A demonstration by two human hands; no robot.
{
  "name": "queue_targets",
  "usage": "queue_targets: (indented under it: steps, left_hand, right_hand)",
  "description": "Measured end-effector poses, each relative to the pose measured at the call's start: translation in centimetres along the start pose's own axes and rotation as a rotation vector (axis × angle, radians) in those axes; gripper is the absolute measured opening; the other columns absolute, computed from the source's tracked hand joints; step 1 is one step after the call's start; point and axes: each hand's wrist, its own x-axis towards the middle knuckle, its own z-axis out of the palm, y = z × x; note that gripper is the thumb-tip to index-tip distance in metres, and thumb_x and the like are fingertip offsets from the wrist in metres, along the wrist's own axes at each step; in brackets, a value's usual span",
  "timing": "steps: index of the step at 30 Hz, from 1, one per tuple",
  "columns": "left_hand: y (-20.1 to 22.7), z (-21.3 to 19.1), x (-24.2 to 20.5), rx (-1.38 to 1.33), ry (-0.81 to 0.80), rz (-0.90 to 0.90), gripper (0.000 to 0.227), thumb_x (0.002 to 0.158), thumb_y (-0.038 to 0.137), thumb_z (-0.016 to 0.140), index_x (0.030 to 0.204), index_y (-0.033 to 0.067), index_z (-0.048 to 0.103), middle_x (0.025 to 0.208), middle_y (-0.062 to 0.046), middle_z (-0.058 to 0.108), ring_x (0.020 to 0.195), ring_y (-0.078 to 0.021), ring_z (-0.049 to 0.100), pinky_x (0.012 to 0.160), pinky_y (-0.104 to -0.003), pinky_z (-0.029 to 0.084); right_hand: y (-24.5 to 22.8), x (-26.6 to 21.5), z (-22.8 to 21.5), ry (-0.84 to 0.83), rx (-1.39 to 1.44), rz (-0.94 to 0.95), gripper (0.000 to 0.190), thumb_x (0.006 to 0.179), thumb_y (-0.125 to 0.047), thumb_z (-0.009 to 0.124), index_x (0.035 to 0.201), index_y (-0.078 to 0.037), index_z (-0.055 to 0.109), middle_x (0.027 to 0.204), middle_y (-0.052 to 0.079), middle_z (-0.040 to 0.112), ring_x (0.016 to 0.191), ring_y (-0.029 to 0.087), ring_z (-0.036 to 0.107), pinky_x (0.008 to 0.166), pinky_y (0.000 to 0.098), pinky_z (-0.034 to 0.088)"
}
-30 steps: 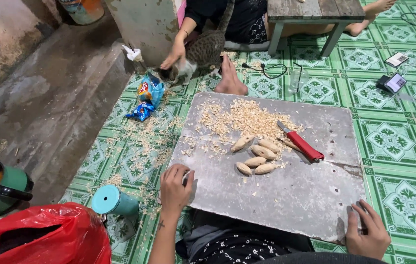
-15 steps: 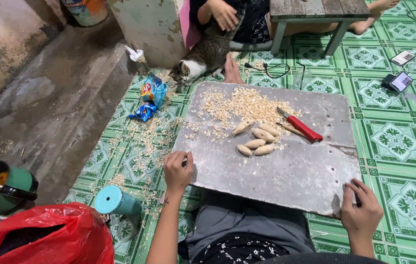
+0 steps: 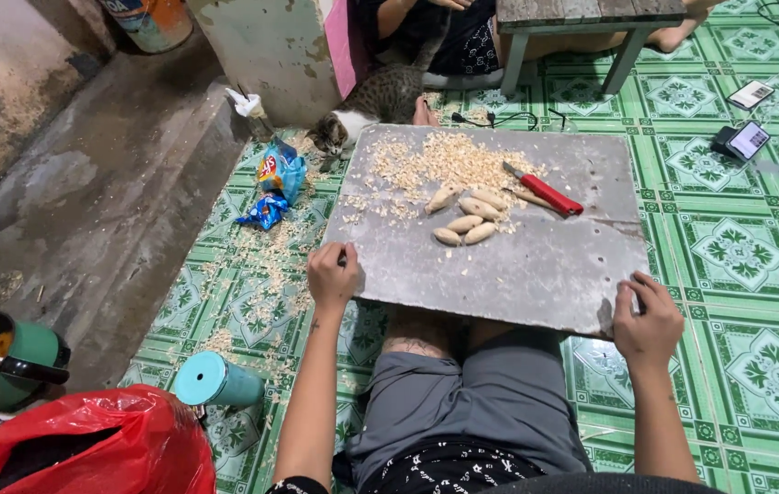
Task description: Hand-carving small wooden objects into the shape of peanuts using a utility knife.
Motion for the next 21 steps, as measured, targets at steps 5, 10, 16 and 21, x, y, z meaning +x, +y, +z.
queue_targets:
  steps: [5, 10, 16, 21]
  left_hand:
    - [-0.4, 1.7, 1.9, 0.002, 0.009, 0.021, 0.027, 0.090, 0.012, 0.061, 0.064, 0.0057, 0.057, 0.063, -0.006, 0.061, 0.054, -0.0232, 0.050, 0.071, -0.033, 0.043]
    - [-4.4, 6.2, 3.4, 0.017, -0.034, -0.012, 0.029, 0.093, 0.012, 0.059, 0.065, 0.0130, 0.062, 0.058, -0.002, 0.062, 0.049, -0.0150, 0.047, 0.073, -0.031, 0.046]
    - [-2.6, 5.9, 5.3, 0.043, -0.033, -0.059, 0.029, 0.091, 0.013, 0.062, 0.062, 0.0094, 0.062, 0.057, -0.005, 0.062, 0.048, -0.0190, 0.046, 0.061, -0.031, 0.045]
    - [-3.0, 7.0, 6.6, 0.056, -0.011, -0.074, 0.026, 0.089, 0.015, 0.062, 0.064, 0.0076, 0.062, 0.062, -0.007, 0.064, 0.050, -0.0224, 0.050, 0.056, -0.034, 0.045]
  right_hand:
    - [0.4, 2.4, 2.2, 0.001, -0.019, -0.013, 0.017, 0.098, -0.007, 0.070, 0.104, 0.005, 0.079, 0.122, 0.017, 0.075, 0.087, 0.029, 0.068, 0.073, 0.0356, 0.054]
    - [0.0, 4.6, 4.2, 0.019, 0.023, -0.030, 0.017, 0.098, -0.006, 0.069, 0.102, 0.008, 0.078, 0.121, 0.018, 0.074, 0.089, 0.030, 0.069, 0.074, 0.0358, 0.055]
    - [0.8, 6.3, 6.6, 0.080, 0.012, -0.086, 0.015, 0.098, -0.006, 0.068, 0.100, 0.006, 0.078, 0.120, 0.015, 0.076, 0.094, 0.032, 0.070, 0.083, 0.0372, 0.054]
    - [0.6, 7.8, 7.7, 0.084, 0.033, -0.073, 0.014, 0.096, -0.003, 0.068, 0.098, 0.005, 0.078, 0.119, 0.016, 0.076, 0.091, 0.030, 0.070, 0.081, 0.0365, 0.056]
